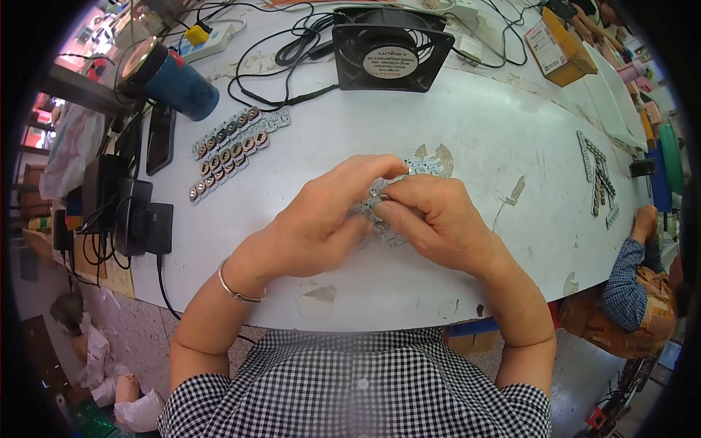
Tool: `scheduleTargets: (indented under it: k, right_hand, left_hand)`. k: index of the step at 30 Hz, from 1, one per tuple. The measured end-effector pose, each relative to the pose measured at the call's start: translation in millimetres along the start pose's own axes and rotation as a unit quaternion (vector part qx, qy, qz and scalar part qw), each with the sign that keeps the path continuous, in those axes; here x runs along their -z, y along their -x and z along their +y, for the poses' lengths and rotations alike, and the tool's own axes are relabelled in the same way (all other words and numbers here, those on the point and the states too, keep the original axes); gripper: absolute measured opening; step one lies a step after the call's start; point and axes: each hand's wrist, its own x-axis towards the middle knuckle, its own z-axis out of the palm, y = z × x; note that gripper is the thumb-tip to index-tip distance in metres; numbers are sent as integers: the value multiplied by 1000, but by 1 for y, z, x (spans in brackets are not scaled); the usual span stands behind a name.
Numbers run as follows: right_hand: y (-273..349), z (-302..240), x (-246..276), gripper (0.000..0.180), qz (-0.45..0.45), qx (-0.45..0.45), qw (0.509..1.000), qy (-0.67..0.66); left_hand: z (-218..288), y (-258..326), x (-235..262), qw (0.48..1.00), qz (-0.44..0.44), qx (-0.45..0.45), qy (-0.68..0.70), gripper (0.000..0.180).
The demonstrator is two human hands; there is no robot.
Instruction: The recorder is sorting and assembling small electronic components, testing them against a point on the table to ensure their LEDs light up correctly.
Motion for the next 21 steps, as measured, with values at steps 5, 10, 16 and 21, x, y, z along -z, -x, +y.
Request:
scheduleTargets:
  k: [5, 10, 16, 21]
  right_hand:
    - [1, 0, 3, 9, 52, 17, 998, 0]
    - [2, -4, 4, 13, 47, -60, 995, -61]
    - [4, 1, 3, 13, 26, -82, 994, -67]
    - [3, -3, 6, 14, 7, -79, 991, -108]
  left_hand:
    - [6, 2, 5, 996, 54, 63, -21, 41]
    - [7, 2, 6, 987, 48, 152, -16, 17]
    - [3, 1, 6, 985, 38, 168, 30, 17]
    - [9, 0, 11, 981, 3, 161, 112, 16]
